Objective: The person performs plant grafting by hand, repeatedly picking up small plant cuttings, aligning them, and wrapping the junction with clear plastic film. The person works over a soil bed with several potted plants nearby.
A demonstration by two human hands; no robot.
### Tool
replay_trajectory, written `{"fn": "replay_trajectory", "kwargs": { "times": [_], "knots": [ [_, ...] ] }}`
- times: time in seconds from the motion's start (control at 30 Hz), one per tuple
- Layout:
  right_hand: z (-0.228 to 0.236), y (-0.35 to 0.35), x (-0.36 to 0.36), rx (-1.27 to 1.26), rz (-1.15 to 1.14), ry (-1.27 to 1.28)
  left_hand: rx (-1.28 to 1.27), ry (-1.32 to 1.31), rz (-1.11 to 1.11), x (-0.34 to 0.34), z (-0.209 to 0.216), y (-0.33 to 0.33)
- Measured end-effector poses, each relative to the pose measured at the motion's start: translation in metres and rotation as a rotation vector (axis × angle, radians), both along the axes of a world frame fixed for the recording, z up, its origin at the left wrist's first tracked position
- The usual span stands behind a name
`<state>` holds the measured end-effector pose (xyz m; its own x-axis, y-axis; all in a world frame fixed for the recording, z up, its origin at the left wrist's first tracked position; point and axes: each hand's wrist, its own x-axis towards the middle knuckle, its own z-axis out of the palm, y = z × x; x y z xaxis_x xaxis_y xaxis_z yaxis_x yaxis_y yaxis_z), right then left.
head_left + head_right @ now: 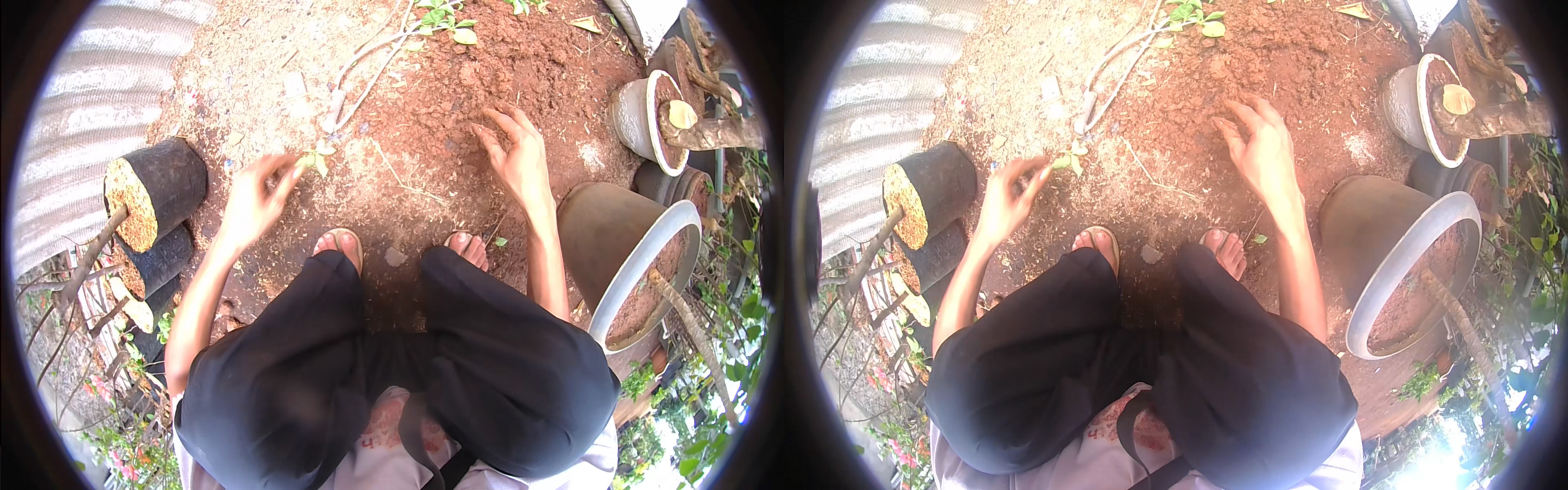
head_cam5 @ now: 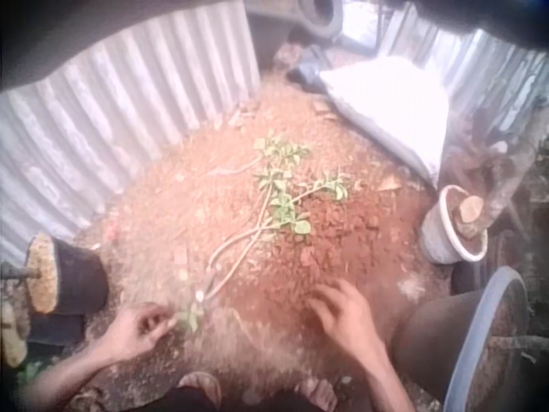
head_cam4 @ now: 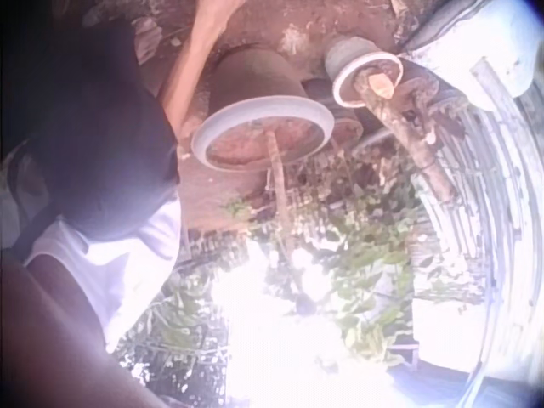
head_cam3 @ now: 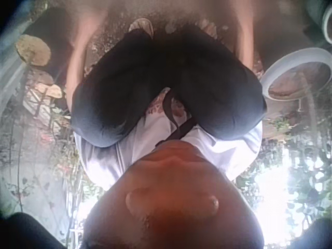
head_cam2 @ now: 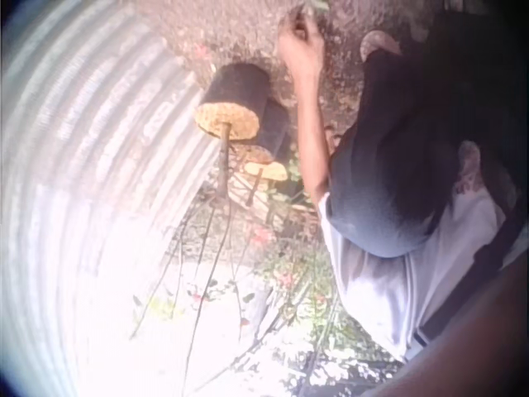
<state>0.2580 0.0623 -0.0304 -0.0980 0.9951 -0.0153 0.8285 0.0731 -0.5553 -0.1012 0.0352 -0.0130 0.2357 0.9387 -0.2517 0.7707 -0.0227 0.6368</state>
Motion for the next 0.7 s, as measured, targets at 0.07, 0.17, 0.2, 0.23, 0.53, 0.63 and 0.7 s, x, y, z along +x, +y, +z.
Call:
{"fn": "replay_trajectory", "kwargs": {
  "times": [0.07, 0.17, 0.2, 0.23, 0.53, 0.63, 0.7],
  "knots": [
    [-0.002, -0.001, 0.003, 0.035, 0.008, -0.026, 0.065, 0.018, -0.036, 0.021, -0.020, 0.037],
    [-0.001, -0.006, -0.001, 0.038, 0.019, -0.052, 0.003, 0.058, 0.003, 0.050, -0.025, 0.092],
    [0.003, -0.008, -0.006, 0.017, 0.025, -0.043, -0.004, 0.061, 0.009, 0.050, -0.034, 0.107],
    [0.008, -0.009, -0.008, -0.003, 0.029, -0.041, -0.014, 0.131, 0.004, 0.054, -0.040, 0.118],
    [0.012, -0.027, 0.002, -0.210, -0.008, -0.018, -0.080, 0.256, 0.097, 0.082, -0.055, 0.146],
    [0.000, -0.028, 0.005, -0.175, 0.005, -0.029, 0.004, 0.208, 0.071, 0.083, -0.064, 0.161],
    [0.003, -0.027, 0.001, -0.179, 0.024, -0.022, 0.100, 0.215, -0.009, 0.085, -0.078, 0.180]
  ]
}}
